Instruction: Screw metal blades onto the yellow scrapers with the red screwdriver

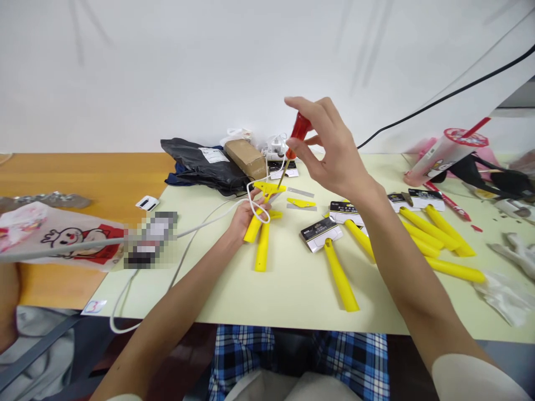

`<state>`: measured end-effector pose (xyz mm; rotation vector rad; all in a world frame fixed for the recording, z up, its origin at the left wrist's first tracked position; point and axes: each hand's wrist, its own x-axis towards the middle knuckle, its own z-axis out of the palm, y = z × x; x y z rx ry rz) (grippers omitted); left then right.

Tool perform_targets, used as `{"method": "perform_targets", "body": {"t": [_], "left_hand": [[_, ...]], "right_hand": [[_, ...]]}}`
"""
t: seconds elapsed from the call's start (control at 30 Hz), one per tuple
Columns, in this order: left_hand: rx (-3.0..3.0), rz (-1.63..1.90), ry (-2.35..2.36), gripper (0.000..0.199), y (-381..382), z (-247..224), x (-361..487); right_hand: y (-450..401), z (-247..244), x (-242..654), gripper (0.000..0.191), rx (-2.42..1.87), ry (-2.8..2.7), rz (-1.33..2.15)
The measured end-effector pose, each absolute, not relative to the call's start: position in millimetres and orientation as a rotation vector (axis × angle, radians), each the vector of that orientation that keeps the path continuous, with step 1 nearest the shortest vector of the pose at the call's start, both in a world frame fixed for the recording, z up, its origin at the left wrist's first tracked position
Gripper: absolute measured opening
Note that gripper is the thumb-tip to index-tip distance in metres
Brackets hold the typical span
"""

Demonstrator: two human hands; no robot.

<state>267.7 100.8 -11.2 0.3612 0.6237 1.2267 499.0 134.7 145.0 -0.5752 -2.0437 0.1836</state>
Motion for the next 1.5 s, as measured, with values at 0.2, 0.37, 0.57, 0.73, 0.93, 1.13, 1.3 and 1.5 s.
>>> {"method": "perform_targets", "body": {"t": [0.2, 0.37, 0.57, 0.73, 0.93, 1.13, 1.3, 1.5], "left_hand": [[0.371, 1.244, 0.678, 0.049, 100.1, -6.9, 266.0], [0.415, 1.241, 0.68, 0.052, 103.3, -13.6, 264.3], [0.402, 1.267, 0.677, 0.052, 103.0, -11.7, 265.7], [0.399, 1.253, 0.699, 0.053, 101.9, -9.9, 266.1], [0.416, 1.254, 0.684, 0.055, 102.9, -12.5, 265.9], [0.413, 1.246, 0.693, 0.052, 104.2, -14.1, 264.1], [0.394, 1.265, 0.701, 0.054, 101.8, -9.6, 262.8], [0.384, 1.216, 0.726, 0.06, 96.6, -6.1, 262.0]], "right_hand": [[134.2, 145.2, 501.6, 0.048, -0.603, -2.073, 0.297], [132.6, 145.4, 502.0, 0.05, -0.666, -2.068, 0.275], [133.4, 146.1, 501.6, 0.045, -0.623, -2.051, 0.333], [134.5, 143.9, 498.7, 0.054, -0.629, -2.059, 0.314], [138.0, 138.7, 499.0, 0.042, -0.603, -2.056, 0.29], [136.7, 139.5, 497.0, 0.048, -0.523, -2.11, 0.374], [139.6, 134.9, 496.7, 0.041, -0.547, -2.063, 0.358], [138.1, 135.9, 497.9, 0.046, -0.555, -2.06, 0.385]]}}
